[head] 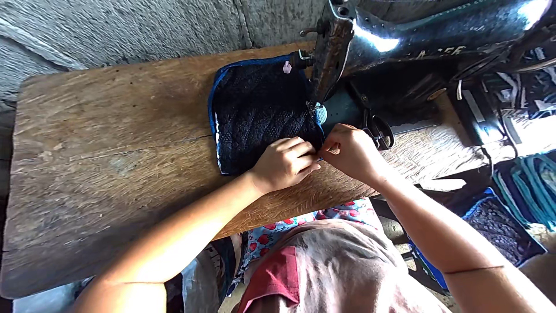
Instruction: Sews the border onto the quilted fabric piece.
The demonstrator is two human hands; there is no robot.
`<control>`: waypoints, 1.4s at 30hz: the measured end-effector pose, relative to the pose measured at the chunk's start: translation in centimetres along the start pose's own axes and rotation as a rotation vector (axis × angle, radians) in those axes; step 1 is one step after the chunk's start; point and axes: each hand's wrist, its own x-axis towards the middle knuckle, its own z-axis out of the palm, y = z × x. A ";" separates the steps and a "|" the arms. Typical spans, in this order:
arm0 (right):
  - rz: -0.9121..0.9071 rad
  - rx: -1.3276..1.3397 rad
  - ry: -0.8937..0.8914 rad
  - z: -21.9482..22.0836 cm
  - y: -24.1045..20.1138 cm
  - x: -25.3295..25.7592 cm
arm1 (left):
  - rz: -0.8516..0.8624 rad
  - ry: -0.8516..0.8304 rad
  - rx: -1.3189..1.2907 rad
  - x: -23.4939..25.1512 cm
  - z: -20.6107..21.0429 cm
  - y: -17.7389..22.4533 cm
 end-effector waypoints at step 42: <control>-0.723 -0.250 0.304 2.4 3.6 -2.3 | 0.261 -0.164 -0.044 0.5 -0.8 -2.6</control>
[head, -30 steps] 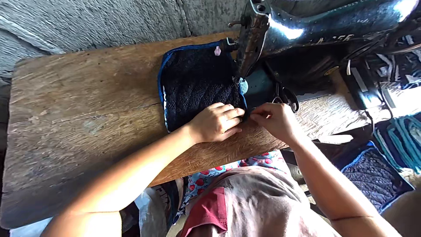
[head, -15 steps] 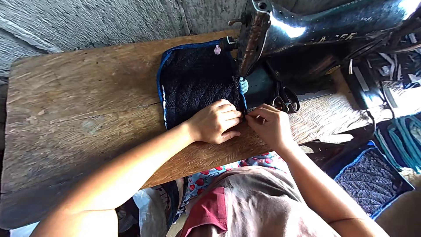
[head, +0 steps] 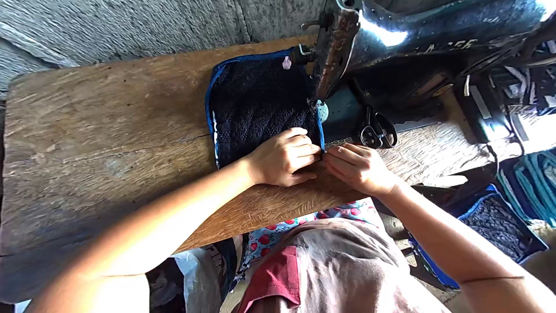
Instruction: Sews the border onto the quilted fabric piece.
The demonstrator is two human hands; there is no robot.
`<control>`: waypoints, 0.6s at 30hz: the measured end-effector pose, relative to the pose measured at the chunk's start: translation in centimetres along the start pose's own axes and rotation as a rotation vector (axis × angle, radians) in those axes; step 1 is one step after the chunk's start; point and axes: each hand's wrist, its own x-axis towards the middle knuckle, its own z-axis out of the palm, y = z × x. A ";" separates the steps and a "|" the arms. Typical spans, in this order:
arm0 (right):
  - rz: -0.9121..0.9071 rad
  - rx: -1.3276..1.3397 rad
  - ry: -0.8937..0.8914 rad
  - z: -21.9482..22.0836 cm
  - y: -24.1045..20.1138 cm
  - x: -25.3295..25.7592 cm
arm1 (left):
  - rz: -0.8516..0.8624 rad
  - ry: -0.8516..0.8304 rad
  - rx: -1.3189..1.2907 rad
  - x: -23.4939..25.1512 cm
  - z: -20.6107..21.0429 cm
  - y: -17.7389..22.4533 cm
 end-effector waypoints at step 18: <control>0.229 0.380 -0.039 -1.2 2.9 -0.5 | -0.001 -0.006 -0.052 -0.3 0.0 0.0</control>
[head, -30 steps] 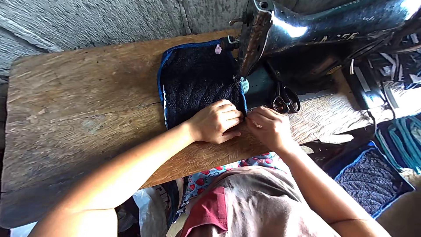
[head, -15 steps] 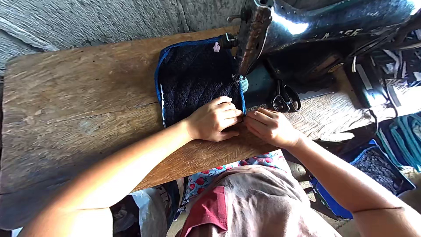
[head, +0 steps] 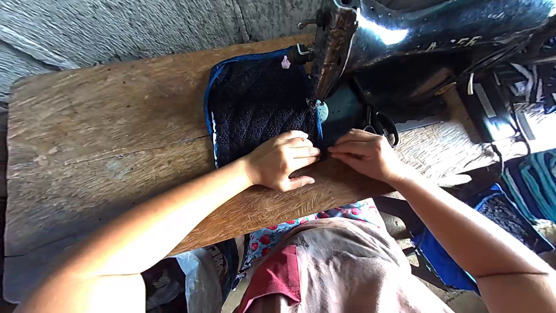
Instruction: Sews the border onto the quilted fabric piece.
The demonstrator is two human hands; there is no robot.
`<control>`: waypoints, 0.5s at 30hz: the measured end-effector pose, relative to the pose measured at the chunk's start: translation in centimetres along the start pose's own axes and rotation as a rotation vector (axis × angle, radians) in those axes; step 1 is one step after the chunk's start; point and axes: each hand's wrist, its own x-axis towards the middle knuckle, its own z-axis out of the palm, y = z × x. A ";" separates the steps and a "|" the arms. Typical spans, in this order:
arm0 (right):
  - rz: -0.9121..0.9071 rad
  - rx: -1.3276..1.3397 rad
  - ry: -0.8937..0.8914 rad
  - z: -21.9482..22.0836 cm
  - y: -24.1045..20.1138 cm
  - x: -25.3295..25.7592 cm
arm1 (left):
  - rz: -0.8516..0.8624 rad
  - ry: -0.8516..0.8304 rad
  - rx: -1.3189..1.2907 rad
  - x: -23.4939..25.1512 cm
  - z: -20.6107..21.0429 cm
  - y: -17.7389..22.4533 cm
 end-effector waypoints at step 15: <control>-0.327 -0.186 -0.085 0.6 0.0 0.8 | 0.009 0.018 -0.042 -0.2 0.0 -0.3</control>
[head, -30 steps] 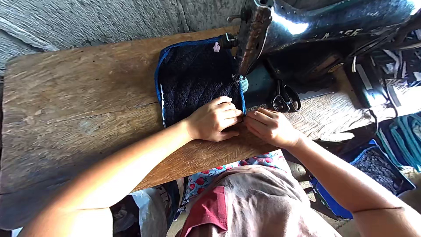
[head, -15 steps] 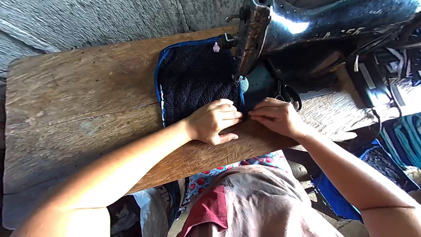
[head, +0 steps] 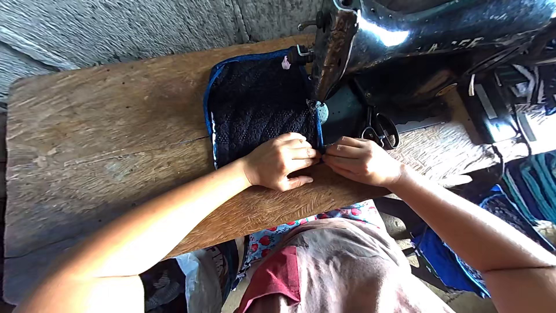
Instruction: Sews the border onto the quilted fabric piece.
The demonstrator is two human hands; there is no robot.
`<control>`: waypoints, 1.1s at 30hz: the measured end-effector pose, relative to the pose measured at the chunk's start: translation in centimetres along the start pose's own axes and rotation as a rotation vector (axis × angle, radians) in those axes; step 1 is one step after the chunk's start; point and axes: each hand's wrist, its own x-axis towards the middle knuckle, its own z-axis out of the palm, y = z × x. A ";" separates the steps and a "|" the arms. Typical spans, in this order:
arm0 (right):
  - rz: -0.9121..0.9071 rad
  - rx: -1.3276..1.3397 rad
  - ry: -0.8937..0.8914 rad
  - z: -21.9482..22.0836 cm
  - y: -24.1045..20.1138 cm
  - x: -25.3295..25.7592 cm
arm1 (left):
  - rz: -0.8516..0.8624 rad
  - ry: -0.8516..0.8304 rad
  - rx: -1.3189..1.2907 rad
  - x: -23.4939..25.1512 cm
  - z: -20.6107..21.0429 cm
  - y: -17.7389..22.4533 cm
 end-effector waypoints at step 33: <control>0.111 -0.183 0.090 1.2 -2.7 -0.4 | -0.059 0.032 -0.065 0.5 -0.2 -0.3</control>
